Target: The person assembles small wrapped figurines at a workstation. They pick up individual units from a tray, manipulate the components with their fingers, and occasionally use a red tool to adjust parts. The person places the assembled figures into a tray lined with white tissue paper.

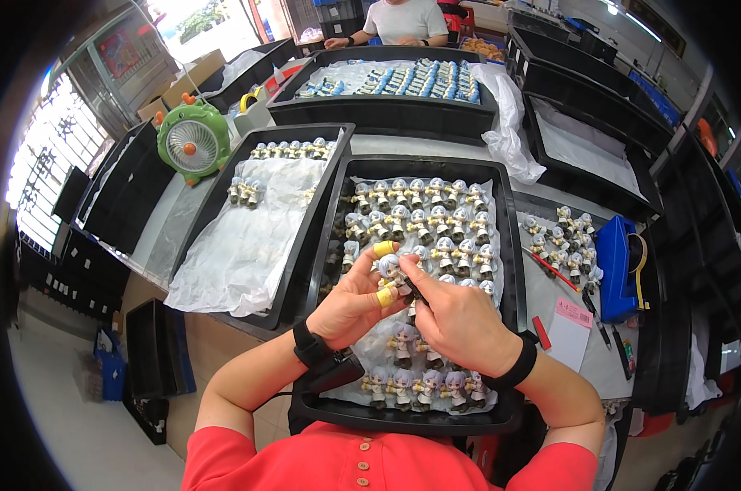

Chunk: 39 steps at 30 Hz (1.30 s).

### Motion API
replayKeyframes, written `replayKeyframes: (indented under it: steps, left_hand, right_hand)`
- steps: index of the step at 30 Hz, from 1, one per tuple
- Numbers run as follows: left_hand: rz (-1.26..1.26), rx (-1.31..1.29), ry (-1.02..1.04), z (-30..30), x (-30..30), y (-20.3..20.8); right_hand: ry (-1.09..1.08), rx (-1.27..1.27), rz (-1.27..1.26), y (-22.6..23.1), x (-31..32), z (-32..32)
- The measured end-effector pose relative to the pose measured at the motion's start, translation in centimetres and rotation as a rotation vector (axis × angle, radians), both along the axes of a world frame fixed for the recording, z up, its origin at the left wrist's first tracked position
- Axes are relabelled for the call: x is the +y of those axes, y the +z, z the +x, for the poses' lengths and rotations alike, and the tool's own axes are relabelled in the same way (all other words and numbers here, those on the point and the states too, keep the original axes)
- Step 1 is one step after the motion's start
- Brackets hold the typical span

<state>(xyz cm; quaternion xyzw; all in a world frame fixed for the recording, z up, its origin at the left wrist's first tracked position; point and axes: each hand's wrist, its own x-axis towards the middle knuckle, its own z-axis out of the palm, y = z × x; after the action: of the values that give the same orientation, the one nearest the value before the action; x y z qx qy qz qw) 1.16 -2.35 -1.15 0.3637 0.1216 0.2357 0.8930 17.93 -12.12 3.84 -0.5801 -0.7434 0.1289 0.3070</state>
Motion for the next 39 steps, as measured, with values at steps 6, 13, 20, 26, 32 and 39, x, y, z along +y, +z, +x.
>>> replayKeyframes:
  steps: [6,13,20,26,32,39]
  left_hand:
    - [-0.003,-0.006,0.004,-0.07,0.0,-0.09]
    - [-0.004,-0.013,-0.003,-0.01,0.02,-0.01]
    - [0.0,-0.001,0.002,-0.1,-0.03,0.2]
    - [-0.004,0.002,0.0,-0.07,0.02,0.12]
    - [0.004,-0.003,0.0,0.02,0.01,0.09]
    - [0.007,0.009,0.006,0.02,0.01,0.08]
  right_hand:
    - [0.015,0.037,-0.022,0.01,0.12,0.06]
    - [0.014,0.056,-0.011,-0.09,0.13,0.05]
    - [0.028,0.1,-0.059,0.02,0.28,0.21]
    - [0.011,0.095,-0.058,0.07,0.14,-0.04]
    - [0.013,0.106,-0.094,0.38,0.05,0.0]
    - [0.018,0.104,-0.085,0.22,0.14,0.03]
